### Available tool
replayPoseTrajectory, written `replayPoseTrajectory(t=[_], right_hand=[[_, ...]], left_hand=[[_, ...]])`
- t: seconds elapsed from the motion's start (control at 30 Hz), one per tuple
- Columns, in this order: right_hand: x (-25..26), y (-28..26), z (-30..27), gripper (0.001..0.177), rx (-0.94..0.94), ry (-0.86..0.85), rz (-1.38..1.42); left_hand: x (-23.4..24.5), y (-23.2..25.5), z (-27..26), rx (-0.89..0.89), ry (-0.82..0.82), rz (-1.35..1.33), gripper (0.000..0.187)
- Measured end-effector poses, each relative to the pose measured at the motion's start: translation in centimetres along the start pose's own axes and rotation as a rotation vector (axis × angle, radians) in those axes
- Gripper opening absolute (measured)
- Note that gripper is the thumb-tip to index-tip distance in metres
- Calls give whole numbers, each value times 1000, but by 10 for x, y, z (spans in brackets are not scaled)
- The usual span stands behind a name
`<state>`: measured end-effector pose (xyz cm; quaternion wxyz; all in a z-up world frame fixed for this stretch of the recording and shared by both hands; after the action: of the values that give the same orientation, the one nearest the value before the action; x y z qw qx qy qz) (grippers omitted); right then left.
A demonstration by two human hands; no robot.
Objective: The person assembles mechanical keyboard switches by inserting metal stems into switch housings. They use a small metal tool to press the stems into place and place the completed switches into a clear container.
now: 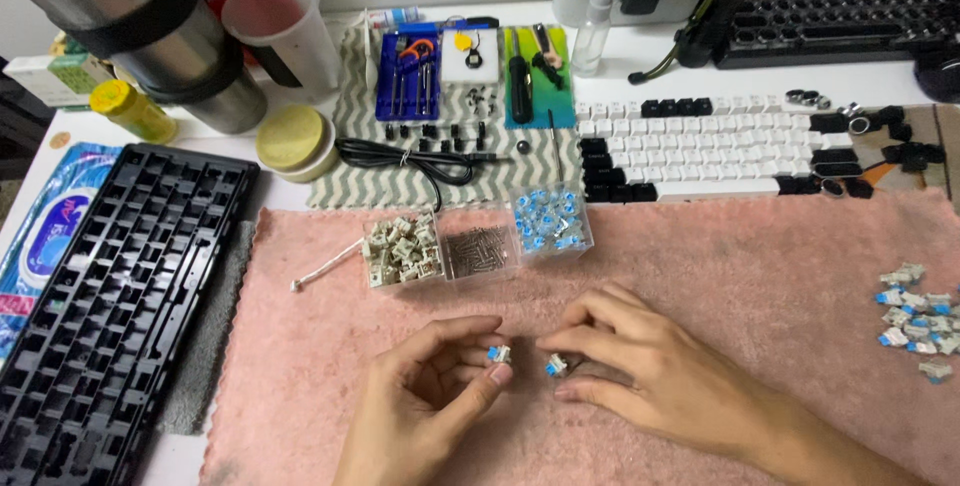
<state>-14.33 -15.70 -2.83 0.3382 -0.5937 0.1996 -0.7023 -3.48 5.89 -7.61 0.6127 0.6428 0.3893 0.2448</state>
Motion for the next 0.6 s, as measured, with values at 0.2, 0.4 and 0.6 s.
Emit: replayPoseTrajectory(t=[0.2, 0.4, 0.6], right_hand=[[3, -9, -6, 38, -228, 94, 191], [0, -21, -9, 38, -95, 290, 82], [-5, -25, -12, 44, -63, 267, 67]], left_hand=[[-10, 32, -6, -216, -87, 36, 17], [-14, 27, -9, -50, -110, -201, 23], [-11, 25, -10, 13, -85, -164, 30]])
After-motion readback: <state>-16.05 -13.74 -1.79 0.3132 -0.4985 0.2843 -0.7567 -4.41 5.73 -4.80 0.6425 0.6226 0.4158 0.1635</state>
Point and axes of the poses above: each hand's wrist, its own z-axis towards the middle knuckle, its own x-axis out of the back of the hand, y = z × x, the point moved 5 cm from there along z, towards the middle knuckle, and after that the axes turned 4 degrees about y, right-handed, at the moved point
